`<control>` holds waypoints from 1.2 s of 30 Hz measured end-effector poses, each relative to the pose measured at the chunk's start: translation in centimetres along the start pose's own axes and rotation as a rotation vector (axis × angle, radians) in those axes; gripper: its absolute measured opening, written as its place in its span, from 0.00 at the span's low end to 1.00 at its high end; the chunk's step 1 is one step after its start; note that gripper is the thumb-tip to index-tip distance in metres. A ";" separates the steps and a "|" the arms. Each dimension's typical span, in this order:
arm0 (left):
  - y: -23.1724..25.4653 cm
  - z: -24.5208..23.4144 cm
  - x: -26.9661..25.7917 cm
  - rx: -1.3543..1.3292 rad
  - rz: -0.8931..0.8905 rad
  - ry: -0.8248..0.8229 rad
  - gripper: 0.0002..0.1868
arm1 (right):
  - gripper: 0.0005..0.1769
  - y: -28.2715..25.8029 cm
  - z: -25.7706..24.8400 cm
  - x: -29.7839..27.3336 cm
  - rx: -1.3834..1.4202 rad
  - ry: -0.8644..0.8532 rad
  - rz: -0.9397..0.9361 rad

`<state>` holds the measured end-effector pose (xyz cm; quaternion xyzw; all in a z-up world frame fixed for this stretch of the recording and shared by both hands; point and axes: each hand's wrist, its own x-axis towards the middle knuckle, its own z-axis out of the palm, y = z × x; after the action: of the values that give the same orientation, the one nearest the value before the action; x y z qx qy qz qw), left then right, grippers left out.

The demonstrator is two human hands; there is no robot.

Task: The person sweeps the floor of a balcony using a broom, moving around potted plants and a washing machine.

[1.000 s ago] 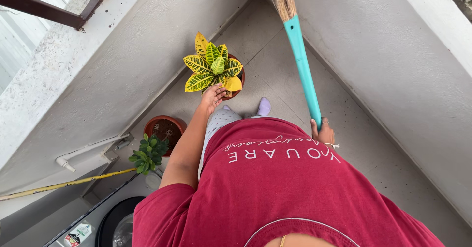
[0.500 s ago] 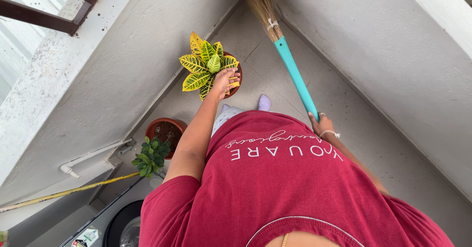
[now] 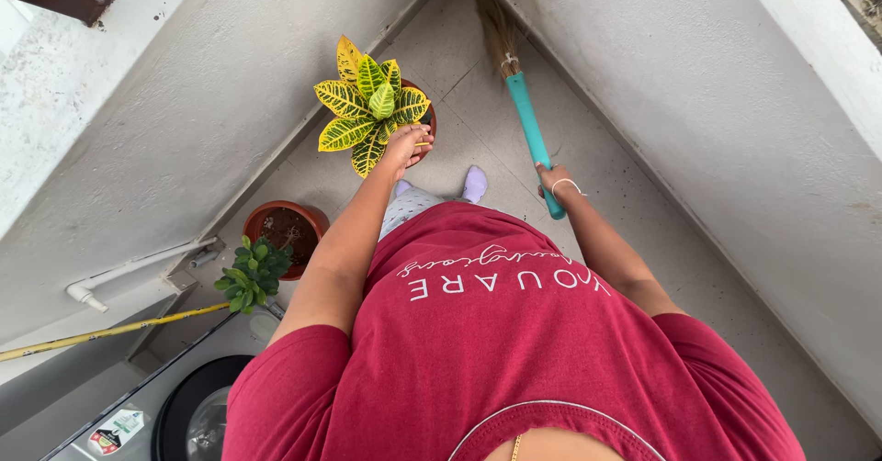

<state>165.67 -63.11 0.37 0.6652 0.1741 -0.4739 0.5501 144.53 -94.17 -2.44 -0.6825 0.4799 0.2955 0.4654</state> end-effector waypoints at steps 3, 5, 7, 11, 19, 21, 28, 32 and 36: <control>0.2 -0.3 -0.6 -0.024 0.010 -0.012 0.15 | 0.29 2.1 2.2 -2.2 -0.049 0.079 -0.075; -0.7 -0.8 -0.8 -0.030 -0.016 -0.011 0.15 | 0.28 1.5 3.3 -1.3 -0.068 0.004 -0.243; -1.5 -1.3 -0.5 -0.007 -0.046 -0.011 0.15 | 0.30 -0.1 4.6 0.7 -0.005 -0.128 -0.253; -2.3 -1.7 -0.1 0.049 -0.049 0.029 0.15 | 0.25 -5.4 5.8 5.6 0.329 -0.310 0.036; -1.5 -2.5 -1.2 0.070 0.061 -0.018 0.13 | 0.22 -4.1 10.4 1.1 0.238 -0.172 -0.130; -2.4 -3.0 -0.9 0.104 0.001 0.008 0.13 | 0.21 -4.7 9.5 2.3 0.150 -0.232 -0.142; -3.1 -4.7 0.5 0.019 0.278 -0.056 0.15 | 0.16 -7.2 3.3 6.3 -0.138 -0.140 0.144; -1.9 -5.6 -2.1 0.119 0.071 0.075 0.15 | 0.16 -4.6 1.8 3.7 -0.006 -0.111 0.099; -4.0 -5.6 -1.5 0.009 0.159 0.029 0.12 | 0.21 -1.1 4.2 0.0 0.202 -0.152 -0.098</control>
<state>164.36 -56.28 -0.99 0.6863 0.1266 -0.4199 0.5803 145.75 -90.22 -3.71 -0.6303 0.4365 0.2734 0.5808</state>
